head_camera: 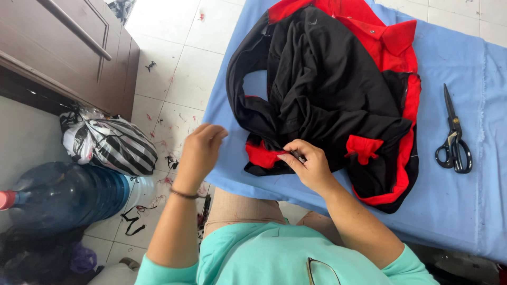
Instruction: The person uses a seam ripper to remove stitches from the collar and placket of a red and black jacket. They then use scissors to cut along the seams of the jacket's sleeves and body, separating the fabric panels.
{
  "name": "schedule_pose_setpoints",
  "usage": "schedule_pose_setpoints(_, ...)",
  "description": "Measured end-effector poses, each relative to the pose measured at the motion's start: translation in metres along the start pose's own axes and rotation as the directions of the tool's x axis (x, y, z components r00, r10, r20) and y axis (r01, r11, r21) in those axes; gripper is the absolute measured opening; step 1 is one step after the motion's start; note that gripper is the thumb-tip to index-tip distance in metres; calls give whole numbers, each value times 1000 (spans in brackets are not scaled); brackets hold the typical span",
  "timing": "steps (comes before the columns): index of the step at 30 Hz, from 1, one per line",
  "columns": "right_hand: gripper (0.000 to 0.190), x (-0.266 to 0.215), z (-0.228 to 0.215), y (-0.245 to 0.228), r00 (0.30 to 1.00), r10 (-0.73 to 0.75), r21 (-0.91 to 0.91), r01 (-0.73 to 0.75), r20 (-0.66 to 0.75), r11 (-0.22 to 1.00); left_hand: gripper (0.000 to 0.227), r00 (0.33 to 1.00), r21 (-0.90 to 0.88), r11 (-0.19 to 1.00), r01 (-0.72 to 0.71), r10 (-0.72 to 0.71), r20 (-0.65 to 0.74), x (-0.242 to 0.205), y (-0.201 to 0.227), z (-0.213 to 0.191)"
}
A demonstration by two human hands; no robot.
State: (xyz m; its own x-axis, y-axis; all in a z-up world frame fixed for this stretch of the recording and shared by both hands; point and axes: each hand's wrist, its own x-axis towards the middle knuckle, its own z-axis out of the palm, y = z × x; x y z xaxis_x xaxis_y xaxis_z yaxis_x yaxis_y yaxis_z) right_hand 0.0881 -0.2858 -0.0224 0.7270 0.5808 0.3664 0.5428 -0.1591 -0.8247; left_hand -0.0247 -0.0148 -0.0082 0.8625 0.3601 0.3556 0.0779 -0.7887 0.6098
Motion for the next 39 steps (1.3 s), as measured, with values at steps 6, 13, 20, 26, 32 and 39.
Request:
schedule_pose_setpoints(6, 15, -3, -2, 11, 998, 58, 34, -57, -11, 998, 9, 946, -312, 910, 273, -312, -83, -63, -34, -58)
schedule_pose_setpoints(13, 10, 2, -6, -13, 989, 140, 100, -144, 47, 985, 30, 732, -98, 915, 391, -373, -570, -127, -67, -104)
schedule_pose_setpoints(20, 5, 36, 3, -76, 975, 168, 207, -197, 146, 958, 7, 880, 92, 975, 202, -139, -454, -101, -36, -64)
schedule_pose_setpoints(26, 21, 42, 10, -58, 964, 197, 277, -242, 180, 930, 14, 919, -61, 997, 55, -74, -388, -63, 43, -53)
schedule_pose_setpoints(32, 14, 22, 2, -32, 944, 301, 293, -329, 137, 898, 29, 897, -121, 992, 43, -92, -433, -76, 26, -18)
schedule_pose_setpoints(39, 15, 22, 5, -27, 960, 263, 345, -281, 100, 896, 24, 857, -116, 988, -105, 31, -514, -89, 25, -3)
